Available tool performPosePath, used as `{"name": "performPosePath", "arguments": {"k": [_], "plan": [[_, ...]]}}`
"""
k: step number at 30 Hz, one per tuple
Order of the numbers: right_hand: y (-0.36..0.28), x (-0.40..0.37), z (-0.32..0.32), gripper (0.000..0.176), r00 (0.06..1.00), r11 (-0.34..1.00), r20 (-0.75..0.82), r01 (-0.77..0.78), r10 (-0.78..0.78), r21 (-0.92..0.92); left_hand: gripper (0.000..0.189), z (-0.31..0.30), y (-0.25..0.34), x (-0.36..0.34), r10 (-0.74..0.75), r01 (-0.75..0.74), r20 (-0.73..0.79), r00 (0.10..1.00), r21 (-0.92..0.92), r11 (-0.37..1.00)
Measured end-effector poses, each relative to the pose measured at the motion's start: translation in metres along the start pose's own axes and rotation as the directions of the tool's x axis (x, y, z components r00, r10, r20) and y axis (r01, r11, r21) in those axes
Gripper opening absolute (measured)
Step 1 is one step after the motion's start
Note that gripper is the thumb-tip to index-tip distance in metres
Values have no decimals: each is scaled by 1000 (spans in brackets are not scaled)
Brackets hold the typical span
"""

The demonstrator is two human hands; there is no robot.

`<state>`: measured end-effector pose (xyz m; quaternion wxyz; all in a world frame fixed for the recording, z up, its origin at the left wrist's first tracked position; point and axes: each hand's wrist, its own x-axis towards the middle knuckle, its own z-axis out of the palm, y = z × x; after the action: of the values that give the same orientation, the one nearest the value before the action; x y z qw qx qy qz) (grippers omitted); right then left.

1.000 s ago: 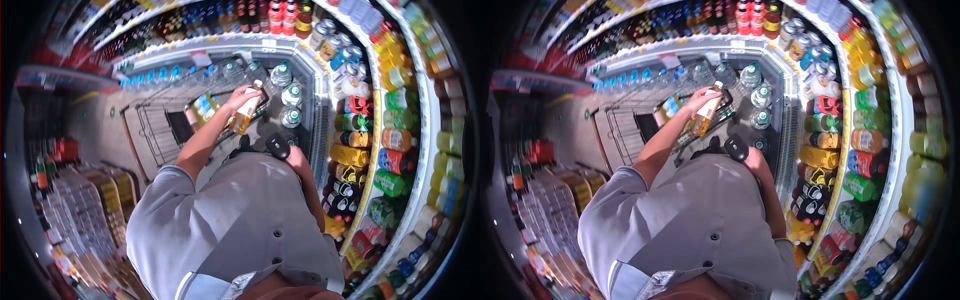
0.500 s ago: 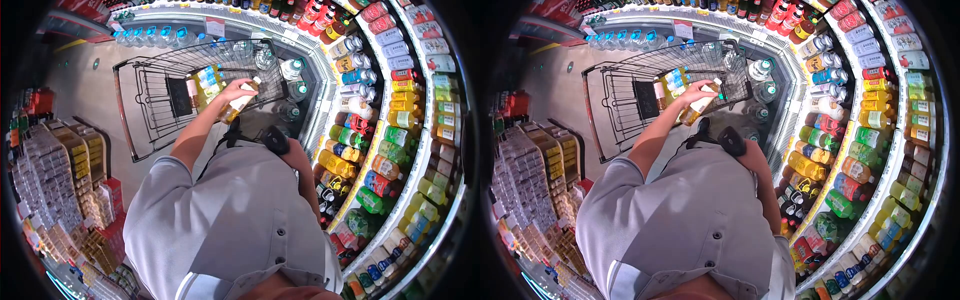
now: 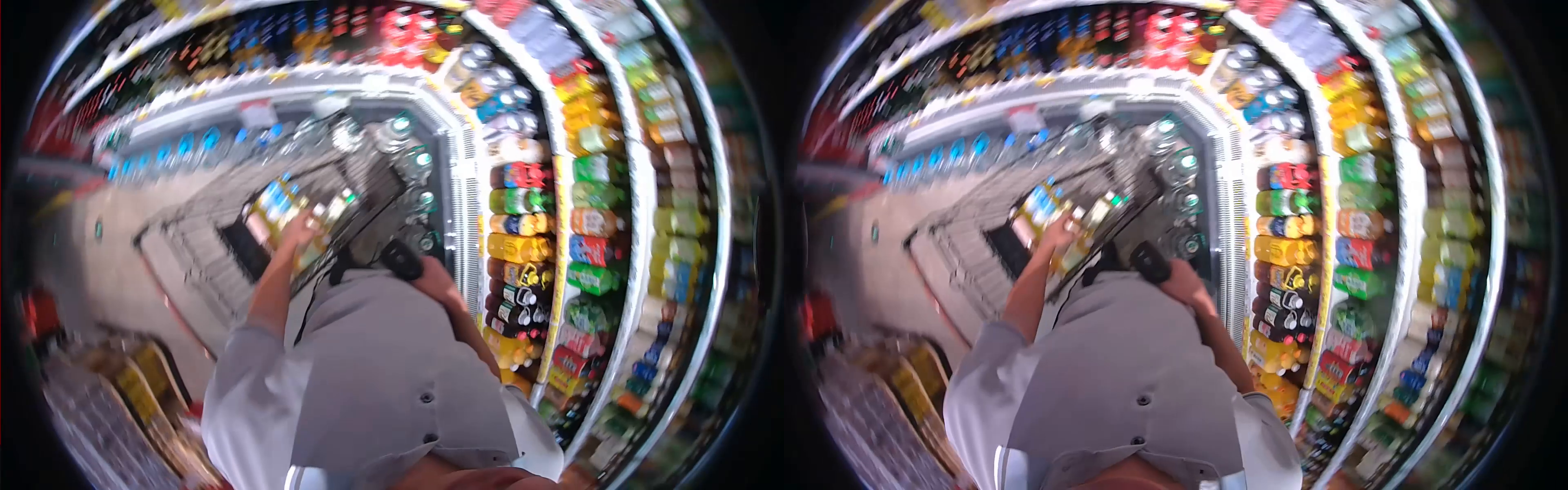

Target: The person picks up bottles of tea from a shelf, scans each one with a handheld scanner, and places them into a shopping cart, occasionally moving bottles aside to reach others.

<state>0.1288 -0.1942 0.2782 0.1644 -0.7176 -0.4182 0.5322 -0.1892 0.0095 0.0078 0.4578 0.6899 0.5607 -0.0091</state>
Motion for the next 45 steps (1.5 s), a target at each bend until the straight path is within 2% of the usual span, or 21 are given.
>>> {"name": "performPosePath", "arguments": {"k": [2, 3, 6, 7, 8, 9, 12, 15, 22, 24, 28, 32, 34, 36, 37, 38, 39, 40, 41, 42, 45], "plan": [[-10, -3, 5, 37, 990, 993, -89, 114, -111, 24, 67, -2, -2, -12, 65, -65, -9, 998, -47, 997], [-8, -2, 9, 37, 989, 993, -98, 116, -111, 38, 62, -11, 21, -27, -52, 53, 10, 999, -125, 991], [-18, -2, 15, 35, 993, 996, -88, 80, -77, 33, 63, -28, 35, -40, -104, 119, -88, 991, 194, 974], [-13, 1, 19, 37, 988, 990, -100, 125, -118, 69, 64, -2, -31, -7, 49, -16, -344, 938, 97, 995], [-12, 4, 22, 38, 985, 990, -119, 130, -124, 49, 61, -19, -14, -5, -134, 94, -315, 940, -140, 986], [-13, 3, 22, 38, 982, 989, -141, 138, -129, 53, 51, -25, -14, 4, -120, 43, -367, 922, -212, 976], [-27, -6, 11, 39, 959, 979, -211, 201, -191, 29, 29, -52, 9, 24, 97, -78, -292, 951, 76, 994], [-47, -27, -4, 36, 842, 792, -349, 520, -411, 320, 22, -38, 18, 62, 210, -222, -182, 961, -51, 974], [-63, -71, -47, 39, 737, 623, -573, 645, -357, 442, 16, 47, 102, 82, 275, -265, 87, 957, -112, 958], [-55, -89, -69, 35, 573, 580, -747, 751, -337, 314, 17, 60, 139, 67, 408, -392, 90, 909, -153, 907], [14, -95, -116, 34, 558, 723, -819, 620, -133, 305, 15, 71, 233, 60, 432, -404, 105, 896, -216, 889], [54, -109, -183, 43, 256, 811, -966, 562, 17, 164, 23, 72, 344, 96, 602, -594, 132, 788, -97, 799], [85, -95, -226, 46, 165, 792, -986, 603, -7, 95, 25, 63, 442, 93, 753, -759, 104, 650, 43, 649], [88, -102, -275, 46, 240, 687, -969, 695, 57, 213, 27, 70, 535, 107, 779, -786, 125, 615, 15, 618], [87, -105, -298, 41, 93, 701, -992, 713, -88, 4, 28, 72, 585, 96, 890, -879, 29, 455, 175, 444], [85, -114, -319, 35, 14, 641, -991, 763, -137, -77, 28, 73, 640, 89, 927, -929, 83, 365, 91, 357], [76, -129, -341, 32, 85, 746, -994, 666, -75, 1, 29, 72, 696, 68, 917, -921, 137, 376, 165, 353], [71, -139, -359, 29, 149, 832, -989, 549, -3, 81, 34, 79, 741, 59, 960, -955, 82, 267, 157, 252], [77, -135, -370, 28, -39, 824, -997, 562, -62, -74, 38, 84, 785, 43, 984, -968, 39, 176, 186, 166], [85, -131, -382, 27, 31, 751, -999, 660, 8, 26, 42, 89, 828, 25, 997, -974, -5, 79, 214, 78], [73, -177, -398, 28, 74, 755, -997, 653, 10, 56, 71, 107, 934, -17, 995, -951, -100, 21, 305, 51]]}}
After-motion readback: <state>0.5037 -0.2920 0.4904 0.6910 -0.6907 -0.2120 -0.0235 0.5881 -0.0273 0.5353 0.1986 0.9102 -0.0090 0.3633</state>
